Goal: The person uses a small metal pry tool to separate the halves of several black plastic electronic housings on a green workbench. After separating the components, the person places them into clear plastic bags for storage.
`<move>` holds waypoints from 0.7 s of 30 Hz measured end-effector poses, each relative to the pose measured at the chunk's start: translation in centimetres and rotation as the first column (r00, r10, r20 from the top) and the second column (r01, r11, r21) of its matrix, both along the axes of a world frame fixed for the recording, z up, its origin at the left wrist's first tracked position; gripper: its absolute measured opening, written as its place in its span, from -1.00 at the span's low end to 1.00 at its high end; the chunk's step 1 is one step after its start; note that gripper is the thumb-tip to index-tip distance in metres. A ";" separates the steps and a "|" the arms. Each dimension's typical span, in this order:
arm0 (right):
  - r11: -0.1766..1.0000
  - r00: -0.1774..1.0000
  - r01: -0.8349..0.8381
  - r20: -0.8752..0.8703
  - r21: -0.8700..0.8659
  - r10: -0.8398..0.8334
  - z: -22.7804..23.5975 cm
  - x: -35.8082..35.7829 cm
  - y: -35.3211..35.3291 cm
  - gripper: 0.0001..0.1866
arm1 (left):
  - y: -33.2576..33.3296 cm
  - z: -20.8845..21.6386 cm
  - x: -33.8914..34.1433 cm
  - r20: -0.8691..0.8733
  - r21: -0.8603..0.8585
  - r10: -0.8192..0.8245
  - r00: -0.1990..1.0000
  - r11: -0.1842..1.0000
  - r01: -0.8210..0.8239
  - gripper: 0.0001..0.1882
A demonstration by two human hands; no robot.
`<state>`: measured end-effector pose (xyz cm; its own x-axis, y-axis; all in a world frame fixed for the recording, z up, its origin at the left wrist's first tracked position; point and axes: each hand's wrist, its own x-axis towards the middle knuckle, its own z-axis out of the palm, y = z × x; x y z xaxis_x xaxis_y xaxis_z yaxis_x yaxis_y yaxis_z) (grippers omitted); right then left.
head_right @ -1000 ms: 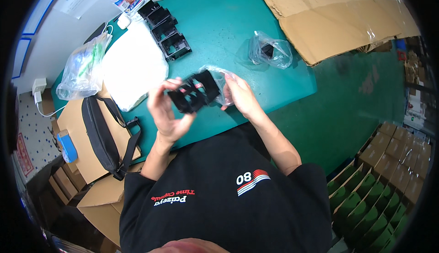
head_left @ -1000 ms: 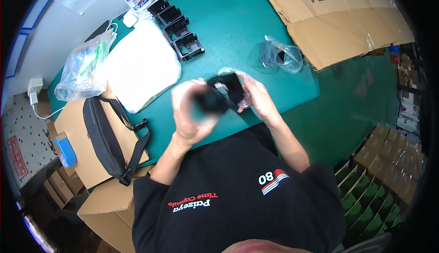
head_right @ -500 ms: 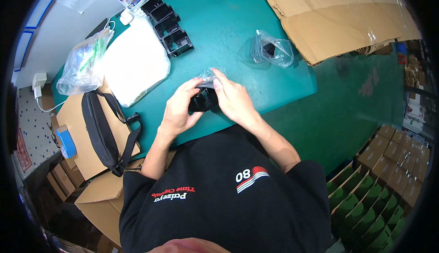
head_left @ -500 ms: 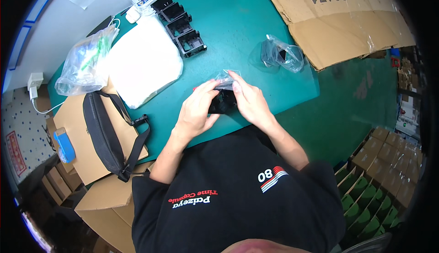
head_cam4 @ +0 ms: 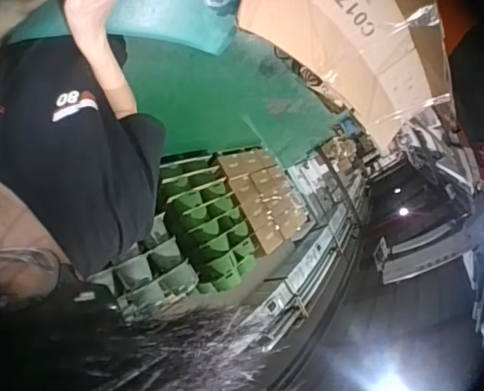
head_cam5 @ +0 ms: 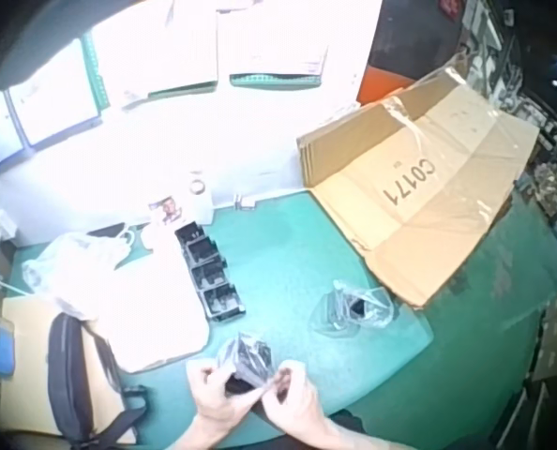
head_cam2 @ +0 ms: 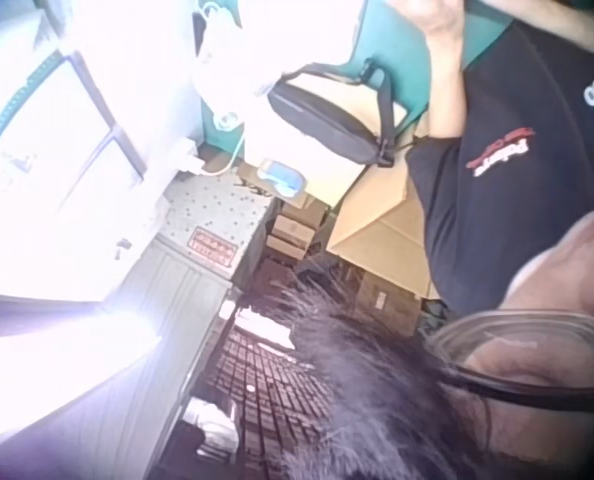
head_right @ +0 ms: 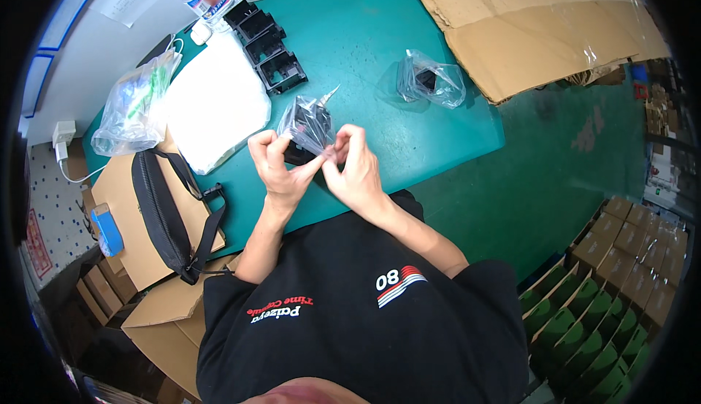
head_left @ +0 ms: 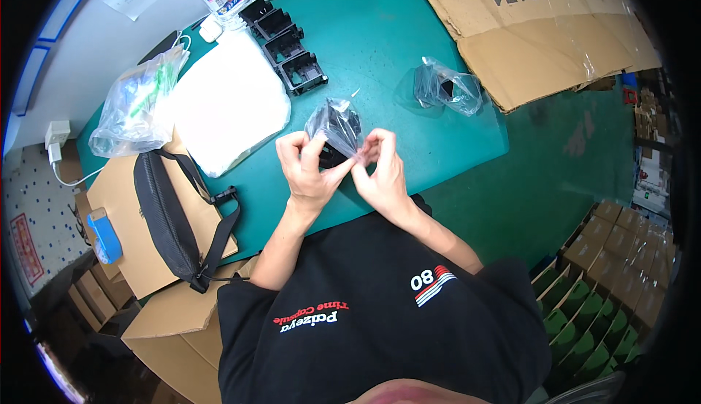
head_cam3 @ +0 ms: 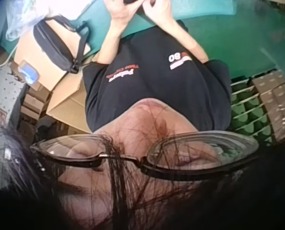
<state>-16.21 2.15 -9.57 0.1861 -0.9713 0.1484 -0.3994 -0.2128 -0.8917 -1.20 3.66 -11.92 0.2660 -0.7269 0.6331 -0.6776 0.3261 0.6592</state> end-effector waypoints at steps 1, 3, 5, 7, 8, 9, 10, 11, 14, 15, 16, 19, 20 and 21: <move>1.000 1.000 0.011 0.005 0.002 -0.011 -0.9 -0.1 -0.5 -0.55 | -0.2 -0.2 -0.1 -0.077 -0.023 0.011 0.997 1.000 -0.012 -0.25; 0.988 0.996 -0.084 0.006 0.131 0.084 -1.9 -0.8 -0.1 -0.52 | -0.6 -0.4 -0.1 -0.036 0.002 -0.050 0.998 0.999 0.050 -0.26; 0.967 0.982 -0.161 0.125 0.195 0.139 -3.3 -1.3 0.0 -0.47 | -0.7 -0.2 0.4 -0.051 0.062 -0.141 0.989 0.988 0.144 -0.41; 0.970 0.969 -0.194 0.179 0.144 0.168 -2.0 -1.3 -0.4 -0.47 | -0.6 -0.1 1.4 -0.031 0.066 -0.267 0.963 0.961 0.269 -0.54; 0.970 0.961 -0.211 0.206 0.117 0.184 -1.0 -1.3 -0.6 -0.47 | -0.6 0.2 1.7 -0.022 0.069 -0.328 0.945 0.942 0.328 -0.60; 0.984 0.981 -0.162 0.121 0.073 0.153 0.0 -1.4 -0.8 -0.58 | -1.0 1.2 1.3 -0.014 0.013 -0.386 0.922 0.922 0.386 -0.65; 0.987 0.989 -0.111 0.115 0.120 0.097 -0.5 -1.5 -1.0 -0.62 | -0.8 1.1 0.9 -0.095 0.002 -0.395 0.914 0.918 0.397 -0.64; 0.984 0.994 -0.059 0.106 0.167 0.042 -1.6 -1.7 -1.2 -0.67 | -0.3 0.8 0.5 -0.175 -0.009 -0.401 0.899 0.914 0.406 -0.62; 0.994 0.988 0.085 0.124 0.073 -0.093 -1.6 -1.6 -1.8 -0.84 | -0.1 0.8 -0.3 -0.183 0.100 -0.296 0.938 0.943 0.317 -0.59; 0.990 0.984 0.129 0.119 0.055 -0.135 -1.5 -1.7 -1.8 -0.84 | -0.1 1.5 -0.3 -0.129 0.213 -0.229 0.965 0.944 0.253 -0.59; 0.984 0.978 0.173 0.115 0.037 -0.176 -1.3 -1.7 -1.9 -0.85 | -0.1 1.9 -0.4 -0.066 0.319 -0.168 0.984 0.930 0.180 -0.59; 0.985 0.982 0.171 0.090 -0.024 -0.168 -1.3 -1.7 -2.8 -0.85 | 0.0 1.3 -1.0 0.003 0.528 -0.181 0.983 0.836 0.152 -0.62; 0.983 0.984 0.171 0.061 -0.060 -0.168 -1.4 -1.7 -3.1 -0.84 | 0.1 1.2 -1.4 0.042 0.585 -0.187 0.981 0.801 0.128 -0.61; 0.978 0.981 0.191 -0.010 -0.088 -0.193 -1.8 -2.4 -3.8 -0.84 | 0.4 2.6 -2.0 -0.043 0.659 -0.218 0.975 0.727 0.192 -0.62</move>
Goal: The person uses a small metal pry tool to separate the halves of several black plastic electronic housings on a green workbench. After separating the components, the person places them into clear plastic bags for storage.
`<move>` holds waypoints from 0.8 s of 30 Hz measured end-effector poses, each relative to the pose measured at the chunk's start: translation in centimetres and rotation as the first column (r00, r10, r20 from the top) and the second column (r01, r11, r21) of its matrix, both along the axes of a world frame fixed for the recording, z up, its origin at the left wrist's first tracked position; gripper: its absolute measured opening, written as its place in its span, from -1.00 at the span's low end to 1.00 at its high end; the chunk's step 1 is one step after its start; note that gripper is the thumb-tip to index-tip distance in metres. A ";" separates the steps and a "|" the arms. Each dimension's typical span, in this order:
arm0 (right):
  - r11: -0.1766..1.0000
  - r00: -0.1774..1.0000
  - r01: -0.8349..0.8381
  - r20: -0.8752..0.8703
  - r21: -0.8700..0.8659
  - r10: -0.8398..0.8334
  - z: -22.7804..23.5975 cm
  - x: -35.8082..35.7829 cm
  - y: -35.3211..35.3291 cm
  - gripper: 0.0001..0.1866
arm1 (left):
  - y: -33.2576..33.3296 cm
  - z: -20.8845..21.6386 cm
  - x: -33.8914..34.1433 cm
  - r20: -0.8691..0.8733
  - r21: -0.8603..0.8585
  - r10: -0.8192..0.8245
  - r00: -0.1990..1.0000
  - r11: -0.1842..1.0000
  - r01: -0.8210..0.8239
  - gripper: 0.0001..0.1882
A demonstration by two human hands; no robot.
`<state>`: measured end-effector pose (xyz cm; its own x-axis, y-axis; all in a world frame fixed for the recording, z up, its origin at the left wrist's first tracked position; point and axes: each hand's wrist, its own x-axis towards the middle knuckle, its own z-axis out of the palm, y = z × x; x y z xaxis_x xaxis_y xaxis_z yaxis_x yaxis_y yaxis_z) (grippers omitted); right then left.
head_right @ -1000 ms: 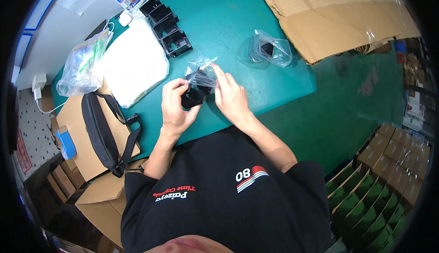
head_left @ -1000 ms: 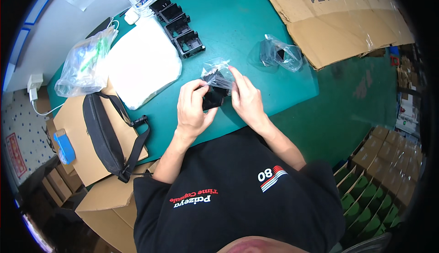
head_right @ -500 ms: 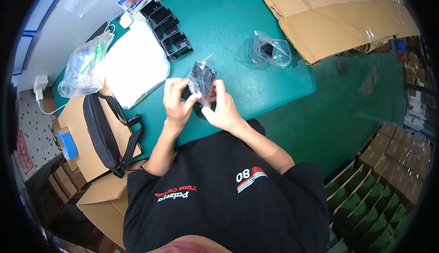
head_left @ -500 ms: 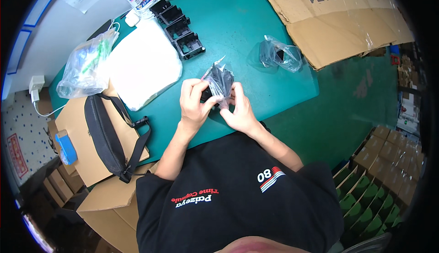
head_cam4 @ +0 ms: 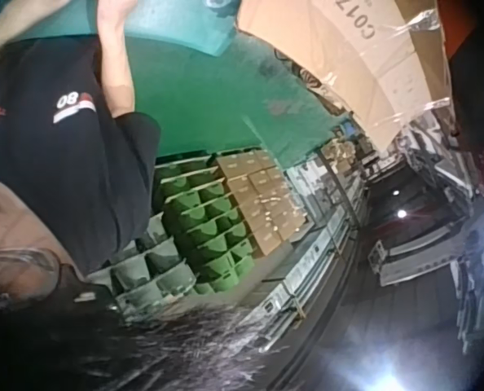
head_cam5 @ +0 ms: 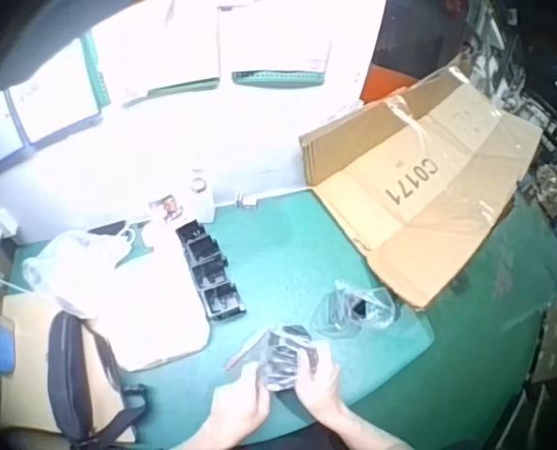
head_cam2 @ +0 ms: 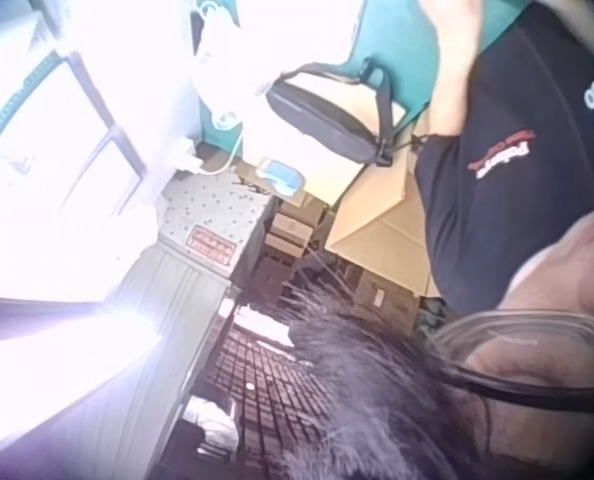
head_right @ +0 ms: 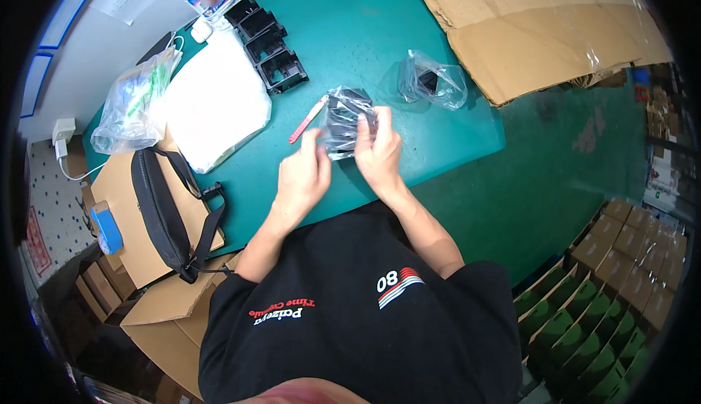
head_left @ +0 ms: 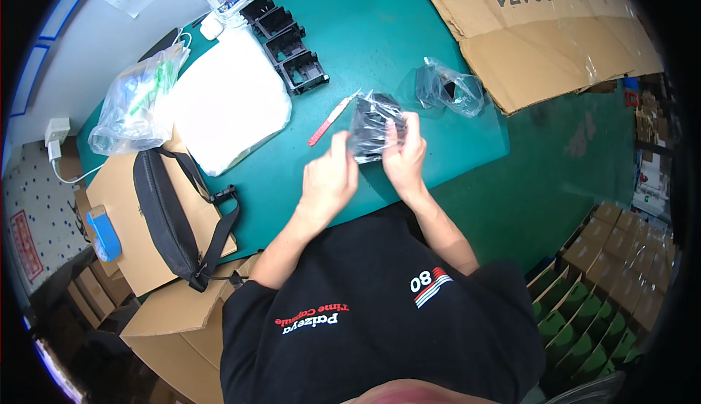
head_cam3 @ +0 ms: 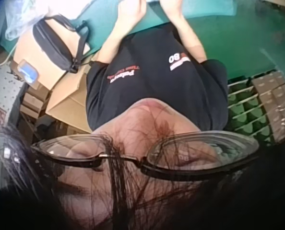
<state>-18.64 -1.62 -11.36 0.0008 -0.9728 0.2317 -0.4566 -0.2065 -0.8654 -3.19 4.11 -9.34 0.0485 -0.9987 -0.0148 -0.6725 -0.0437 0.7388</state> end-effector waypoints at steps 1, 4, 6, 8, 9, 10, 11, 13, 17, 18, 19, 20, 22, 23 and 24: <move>1.000 0.999 0.011 -0.045 -0.009 -0.011 0.7 0.0 -0.6 -0.83 | 0.7 1.3 -0.5 0.009 0.034 -0.018 1.000 0.999 0.018 -0.61; 0.995 0.975 -0.056 -0.212 0.079 0.072 0.6 -0.9 -1.4 -0.76 | 1.3 1.0 -0.9 -0.182 -0.089 -0.020 0.983 0.996 0.004 -0.58; 0.979 0.917 -0.084 -0.370 0.188 0.150 1.7 -1.5 -1.9 -0.66 | -0.5 0.3 0.2 -0.408 -0.023 0.002 0.913 1.000 -0.012 -0.54; 0.930 0.960 -0.140 -0.183 0.340 0.211 3.8 -1.5 -2.3 -0.55 | -1.6 -0.7 1.3 -0.636 0.101 0.086 0.767 0.994 -0.028 -0.48; 0.896 0.970 -0.174 -0.086 0.408 0.227 5.0 -1.6 -2.5 -0.50 | -1.9 -0.8 1.6 -0.753 0.143 0.130 0.645 0.989 -0.032 -0.46; 0.900 0.971 -0.193 -0.053 0.391 0.232 6.0 -1.7 -2.6 -0.45 | -1.9 -0.8 1.9 -0.808 0.126 0.113 0.579 0.992 -0.017 -0.45; 0.896 0.969 -0.235 0.017 0.376 0.247 5.9 -2.1 -2.9 -0.45 | -1.9 -0.6 2.3 -0.856 0.108 0.095 0.509 0.994 -0.004 -0.45; 0.889 0.950 -0.310 0.150 0.338 0.274 5.0 -2.9 -3.9 -0.40 | -1.9 -0.6 2.8 -0.839 0.079 0.074 0.540 0.997 -0.014 -0.46; 0.819 0.876 -0.320 0.479 0.476 0.063 1.8 -4.6 -5.3 -0.45 | -1.3 -0.5 5.2 -0.476 -0.049 0.114 0.872 0.987 -0.156 -0.60; 0.834 0.875 -0.294 0.483 0.466 0.038 1.4 -5.0 -5.4 -0.49 | -0.8 -0.1 6.0 -0.335 -0.121 0.158 0.929 0.970 -0.209 -0.63; 0.856 0.865 -0.256 0.503 0.449 -0.005 1.6 -4.9 -5.4 -0.49 | -0.4 0.3 6.7 -0.183 -0.195 0.214 0.960 0.949 -0.249 -0.66; 0.872 0.840 -0.226 0.540 0.434 -0.052 1.5 -5.2 -5.5 -0.47 | -0.2 0.6 7.4 -0.102 -0.264 0.255 0.962 0.925 -0.273 -0.66; 0.900 0.808 -0.169 0.579 0.401 -0.106 1.2 -5.4 -5.7 -0.43 | -0.1 0.0 9.0 0.069 -0.303 0.366 0.928 0.894 -0.330 -0.68; 0.913 0.806 -0.142 0.580 0.382 -0.118 1.2 -5.6 -5.9 -0.41 | -0.3 -0.4 9.8 0.152 -0.324 0.414 0.897 0.879 -0.351 -0.69; 0.919 0.819 -0.151 0.567 0.363 -0.089 1.0 -6.2 -6.0 -0.36 | -0.6 -0.8 10.7 0.276 -0.335 0.431 0.859 0.881 -0.335 -0.68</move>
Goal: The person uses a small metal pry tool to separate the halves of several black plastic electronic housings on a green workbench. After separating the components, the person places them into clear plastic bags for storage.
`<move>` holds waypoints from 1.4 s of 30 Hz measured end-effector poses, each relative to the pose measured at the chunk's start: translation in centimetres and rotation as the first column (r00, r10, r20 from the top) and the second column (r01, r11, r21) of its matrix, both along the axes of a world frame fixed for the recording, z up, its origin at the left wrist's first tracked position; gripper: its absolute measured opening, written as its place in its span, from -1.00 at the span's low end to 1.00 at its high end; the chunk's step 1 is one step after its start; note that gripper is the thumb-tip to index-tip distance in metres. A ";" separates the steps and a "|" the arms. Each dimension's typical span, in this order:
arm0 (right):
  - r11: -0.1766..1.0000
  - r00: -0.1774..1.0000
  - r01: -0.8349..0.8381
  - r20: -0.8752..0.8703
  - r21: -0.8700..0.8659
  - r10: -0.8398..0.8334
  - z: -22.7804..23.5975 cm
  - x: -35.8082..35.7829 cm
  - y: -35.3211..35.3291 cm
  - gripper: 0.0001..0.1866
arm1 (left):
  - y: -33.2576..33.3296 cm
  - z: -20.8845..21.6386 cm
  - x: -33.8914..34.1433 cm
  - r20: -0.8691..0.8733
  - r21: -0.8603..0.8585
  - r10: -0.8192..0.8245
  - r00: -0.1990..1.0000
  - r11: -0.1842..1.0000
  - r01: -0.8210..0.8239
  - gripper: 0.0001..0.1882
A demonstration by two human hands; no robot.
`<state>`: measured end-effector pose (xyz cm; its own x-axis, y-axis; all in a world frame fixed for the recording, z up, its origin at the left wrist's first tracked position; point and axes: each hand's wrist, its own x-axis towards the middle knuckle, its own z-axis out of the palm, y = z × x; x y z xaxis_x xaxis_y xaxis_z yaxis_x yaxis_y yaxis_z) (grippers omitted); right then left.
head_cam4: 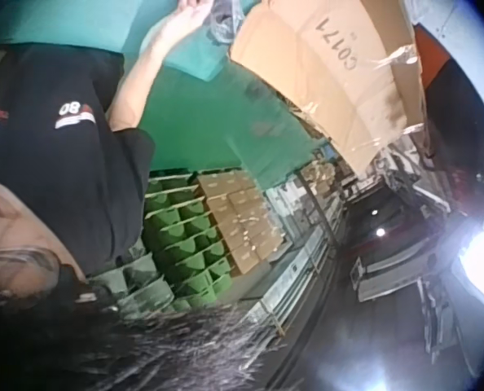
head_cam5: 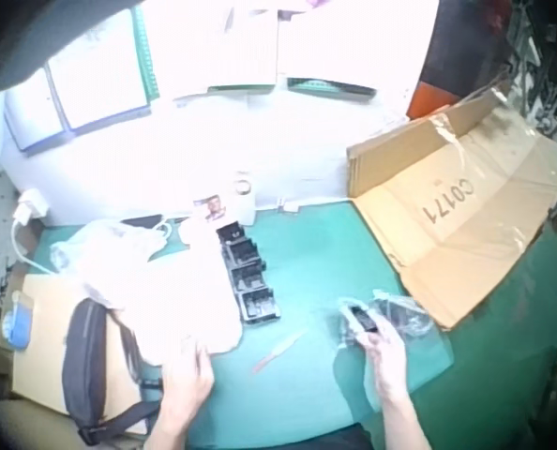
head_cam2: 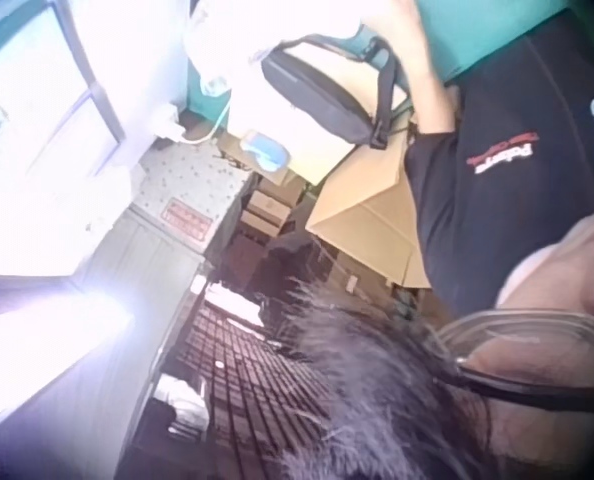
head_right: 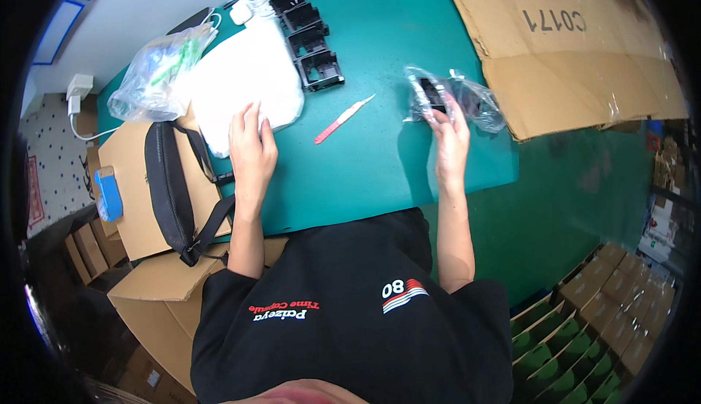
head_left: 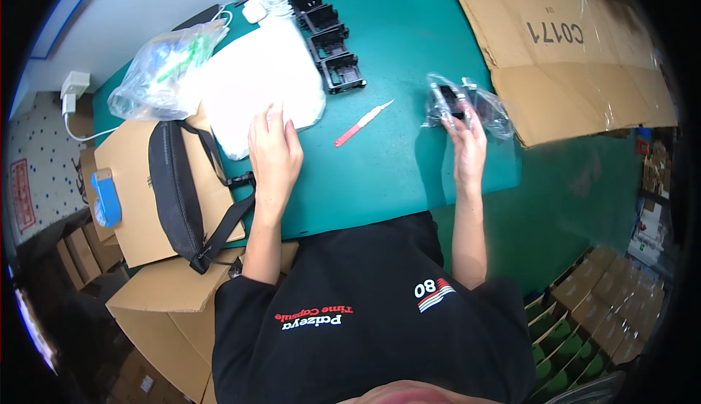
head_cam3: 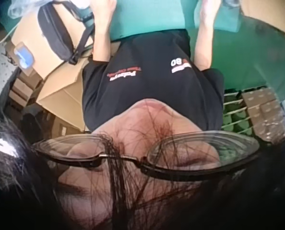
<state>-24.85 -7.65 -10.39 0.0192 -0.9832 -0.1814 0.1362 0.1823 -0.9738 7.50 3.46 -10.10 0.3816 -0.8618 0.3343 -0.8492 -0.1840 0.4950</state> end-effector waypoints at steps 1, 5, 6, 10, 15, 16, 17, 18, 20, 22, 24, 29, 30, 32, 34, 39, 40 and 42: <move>0.999 0.999 0.037 -0.003 -0.038 -0.037 -0.4 -0.3 -0.2 -0.34 | -0.5 -0.1 0.6 0.094 0.015 0.021 0.995 1.000 -0.022 -0.70; 0.992 0.858 0.024 -0.506 -0.126 -0.085 1.3 -0.9 0.1 -0.33 | -3.1 -0.4 2.5 0.180 0.194 0.038 0.983 0.978 -0.074 -0.78; 0.973 0.759 0.024 -0.629 -0.232 -0.168 2.1 -0.3 0.7 -0.32 | -3.7 -0.4 2.8 0.128 0.269 0.032 0.991 0.961 -0.066 -0.78; 0.818 0.536 -0.071 -0.714 -0.571 -0.451 3.7 1.1 2.7 -0.37 | -4.2 -2.4 3.4 0.161 0.064 -0.039 0.986 0.998 0.029 -0.78; 0.655 0.708 -0.168 -0.552 -0.737 -0.440 3.4 2.9 3.7 -0.53 | -2.9 -2.3 2.4 0.166 -0.149 0.046 0.985 0.989 -0.021 -0.85; 0.658 0.746 -0.183 -0.539 -0.730 -0.390 3.5 3.9 4.1 -0.57 | -2.2 -2.0 2.0 0.087 -0.157 0.018 0.996 0.988 -0.004 -0.83; 0.658 0.775 -0.261 -0.560 -0.706 -0.293 3.8 4.9 4.4 -0.58 | -1.5 -1.5 1.6 0.009 -0.167 -0.011 1.000 0.986 0.012 -0.80; 0.662 0.794 -0.320 -0.573 -0.677 -0.202 3.4 5.8 4.8 -0.58 | -0.9 -1.3 1.4 -0.070 -0.179 -0.041 0.997 0.984 0.028 -0.76; 0.644 0.808 -0.444 -0.589 -0.623 -0.013 3.1 8.1 5.5 -0.53 | 0.2 -1.8 1.0 -0.148 -0.110 -0.032 0.988 0.994 0.016 -0.80; 0.604 0.781 -0.547 -0.613 -0.580 0.119 2.2 10.1 5.8 -0.42 | 1.1 -1.7 0.8 -0.343 -0.047 -0.081 0.936 0.997 0.069 -0.83; 0.592 0.745 -0.622 -0.620 -0.512 0.246 2.6 12.1 5.7 -0.28 | 2.3 -0.9 0.7 -0.621 -0.015 -0.159 0.767 0.982 0.191 -0.85; 0.472 0.616 -0.786 -0.568 -0.399 0.546 2.6 13.7 4.3 -0.53 | 4.2 0.4 1.0 -0.974 -0.217 -0.222 -0.033 0.890 0.400 -0.78; 0.504 0.550 -0.832 -0.471 -0.233 0.690 2.5 12.9 4.3 -0.63 | 4.4 0.4 1.2 -0.977 -0.214 -0.196 -0.087 0.893 0.396 -0.73; 0.606 0.674 -0.739 -0.359 -0.296 0.646 1.7 13.0 4.7 -0.89 | 4.6 0.1 1.2 -0.972 -0.222 -0.180 -0.149 0.913 0.343 -0.63; 0.748 0.756 -0.647 -0.255 -0.151 0.603 1.7 12.7 4.9 -0.90 | 4.9 -0.3 0.5 -0.964 -0.243 -0.205 -0.172 0.939 0.243 -0.50; 0.882 0.878 -0.470 -0.100 -0.002 0.468 0.6 12.1 5.5 -0.91 | 6.3 -0.7 -2.6 -0.985 -0.143 -0.171 0.036 0.909 0.392 -0.50; 0.888 0.886 -0.460 -0.051 0.025 0.460 0.2 11.9 5.6 -0.90 | 6.3 -1.2 -3.3 -0.990 -0.119 -0.135 0.030 0.941 0.315 -0.63; 0.893 0.897 -0.442 0.047 0.080 0.440 -0.9 11.5 5.9 -0.89 | 6.1 -2.0 -4.3 -0.993 -0.121 -0.120 -0.021 0.983 0.141 -0.81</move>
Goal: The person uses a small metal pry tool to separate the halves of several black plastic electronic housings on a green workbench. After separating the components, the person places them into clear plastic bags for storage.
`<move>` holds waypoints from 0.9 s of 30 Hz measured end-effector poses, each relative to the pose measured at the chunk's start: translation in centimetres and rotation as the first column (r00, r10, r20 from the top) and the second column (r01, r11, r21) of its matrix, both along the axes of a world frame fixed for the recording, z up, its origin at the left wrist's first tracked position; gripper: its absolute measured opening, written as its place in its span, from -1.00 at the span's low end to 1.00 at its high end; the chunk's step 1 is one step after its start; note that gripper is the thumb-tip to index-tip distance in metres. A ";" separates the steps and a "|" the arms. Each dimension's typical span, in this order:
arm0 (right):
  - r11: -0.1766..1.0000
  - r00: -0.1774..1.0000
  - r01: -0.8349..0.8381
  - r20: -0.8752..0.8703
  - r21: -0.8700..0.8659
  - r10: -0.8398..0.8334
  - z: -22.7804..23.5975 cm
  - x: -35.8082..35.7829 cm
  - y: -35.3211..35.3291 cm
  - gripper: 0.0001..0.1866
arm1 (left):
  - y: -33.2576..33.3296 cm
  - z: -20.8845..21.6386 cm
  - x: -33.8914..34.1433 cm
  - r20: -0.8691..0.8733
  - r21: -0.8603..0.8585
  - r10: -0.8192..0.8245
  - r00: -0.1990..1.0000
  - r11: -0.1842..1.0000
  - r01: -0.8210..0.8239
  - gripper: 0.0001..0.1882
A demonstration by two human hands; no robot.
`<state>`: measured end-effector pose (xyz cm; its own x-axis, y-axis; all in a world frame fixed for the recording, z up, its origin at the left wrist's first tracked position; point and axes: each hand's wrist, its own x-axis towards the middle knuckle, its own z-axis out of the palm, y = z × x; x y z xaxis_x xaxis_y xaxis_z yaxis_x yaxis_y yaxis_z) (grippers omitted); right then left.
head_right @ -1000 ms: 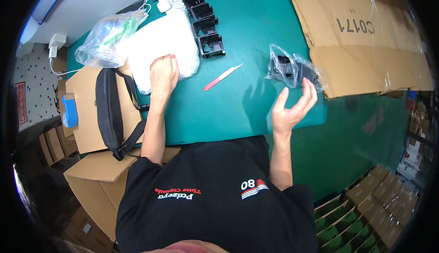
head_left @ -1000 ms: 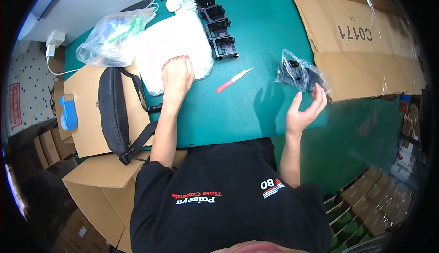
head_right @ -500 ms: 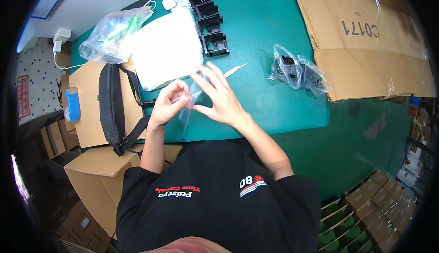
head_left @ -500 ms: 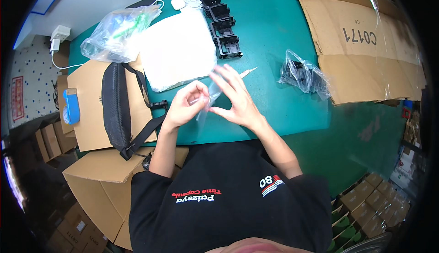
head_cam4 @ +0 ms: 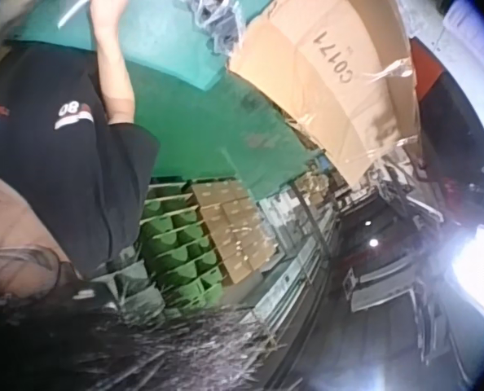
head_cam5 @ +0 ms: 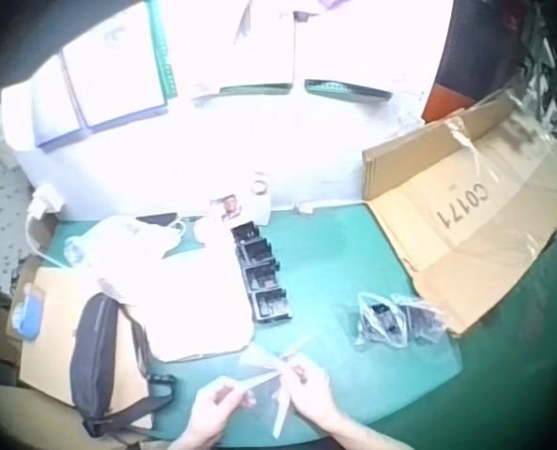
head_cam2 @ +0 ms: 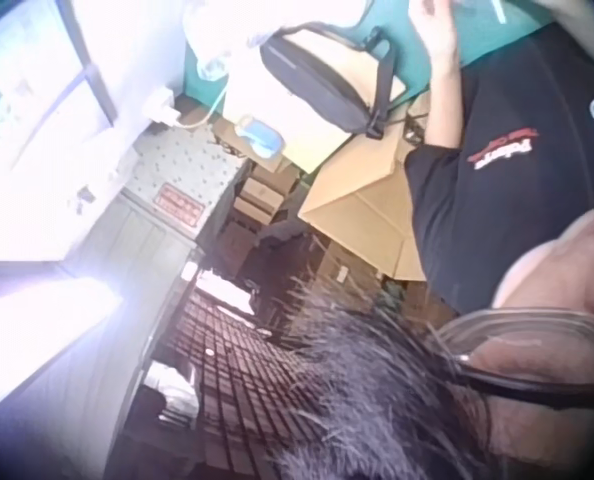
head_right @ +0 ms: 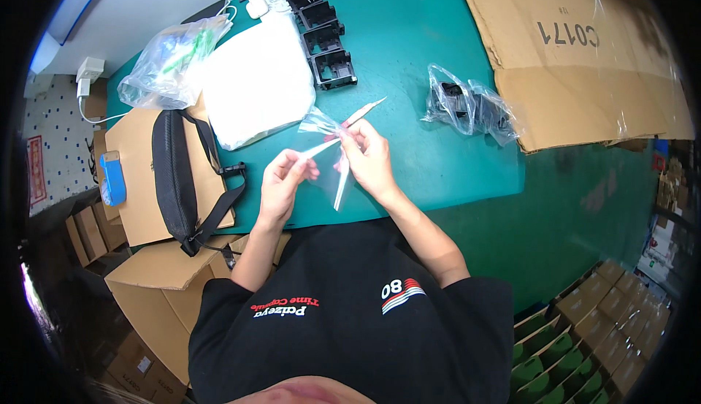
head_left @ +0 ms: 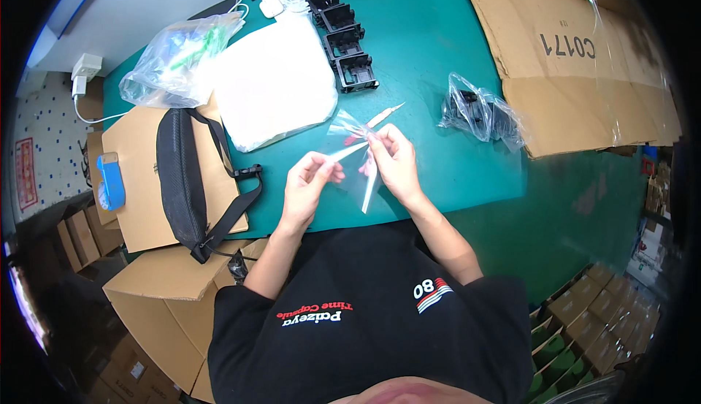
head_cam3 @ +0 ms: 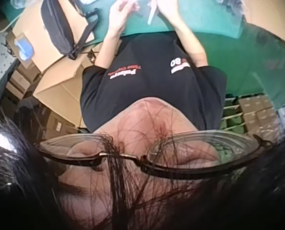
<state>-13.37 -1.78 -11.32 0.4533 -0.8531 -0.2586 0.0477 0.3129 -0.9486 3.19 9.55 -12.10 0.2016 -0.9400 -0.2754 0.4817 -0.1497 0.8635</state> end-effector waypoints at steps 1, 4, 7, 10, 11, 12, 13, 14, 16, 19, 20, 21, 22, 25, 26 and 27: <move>0.998 0.998 -0.018 0.057 0.062 0.015 -0.2 -0.3 -0.1 -0.86 | -0.3 -0.2 -0.4 -0.053 -0.018 0.093 0.994 0.995 -0.094 -0.87; 0.970 0.986 -0.057 0.166 0.237 0.018 0.0 -1.8 -0.8 -0.85 | -0.3 0.1 0.0 -0.221 -0.002 0.201 0.954 0.978 -0.207 -0.86; 1.000 0.979 0.008 -0.204 -0.025 -0.013 0.1 -2.5 -1.2 -0.91 | -0.9 1.3 0.0 -0.175 0.074 0.259 0.950 0.965 -0.250 -0.78; 0.709 0.807 0.151 -0.328 -0.688 -0.491 0.8 -2.2 -0.5 -0.78 | -1.0 1.5 0.4 -0.085 0.052 0.236 0.968 0.971 -0.233 -0.76; 0.613 0.769 0.136 -0.307 -0.778 -0.560 1.3 -2.4 -0.3 -0.74 | -1.2 1.8 0.1 -0.060 0.048 0.248 0.967 0.968 -0.245 -0.75; 0.805 0.852 0.152 -0.337 -0.573 -0.401 2.3 -2.5 0.9 -0.74 | -1.5 2.0 -0.4 -0.040 0.044 0.252 0.967 0.967 -0.250 -0.74; 0.895 0.912 0.041 -0.350 -0.445 -0.215 3.7 -2.0 1.7 -0.72 | -1.6 2.2 -0.9 0.001 0.035 0.224 0.975 0.974 -0.224 -0.74; 0.957 0.950 -0.070 -0.313 -0.282 -0.023 4.1 -1.5 2.6 -0.68 | -1.8 2.4 -1.5 0.043 0.028 0.195 0.980 0.980 -0.196 -0.74; 0.933 0.919 -0.319 -0.298 -0.167 0.260 4.5 -0.5 3.4 -0.60 | -2.3 1.7 -2.3 0.046 -0.001 0.157 0.986 0.988 -0.158 -0.74; 0.905 0.902 -0.418 -0.154 -0.080 0.403 2.1 -0.6 2.5 -0.78 | -2.5 2.2 -1.8 -0.191 0.071 0.004 0.982 0.997 0.010 -0.72; 0.922 0.920 -0.386 -0.060 0.030 0.387 1.8 -1.3 2.1 -0.83 | -2.5 2.1 -1.3 -0.249 0.072 -0.029 0.968 0.996 0.048 -0.68; 0.922 0.933 -0.358 0.034 0.146 0.357 1.9 -1.9 1.8 -0.88 | -2.3 2.1 -0.6 -0.173 0.088 -0.086 0.981 0.991 0.103 -0.68; 0.937 0.949 -0.312 0.008 0.156 0.315 1.7 -2.5 1.3 -0.91 | -2.1 2.1 0.1 -0.097 0.108 -0.146 0.985 0.982 0.156 -0.68; 0.995 0.989 -0.096 -0.116 -0.022 0.092 2.4 -3.3 0.7 -0.89 | -2.0 2.8 0.4 0.210 0.167 -0.218 0.953 0.969 0.185 -0.66; 0.990 0.980 -0.102 -0.182 -0.094 0.084 3.0 -3.1 0.8 -0.84 | -1.9 2.4 0.1 0.317 0.168 -0.204 0.926 0.973 0.157 -0.66; 0.980 0.967 -0.111 -0.246 -0.166 0.067 3.8 -2.8 1.1 -0.79 | -2.0 2.4 -0.5 0.420 0.167 -0.191 0.887 0.977 0.132 -0.66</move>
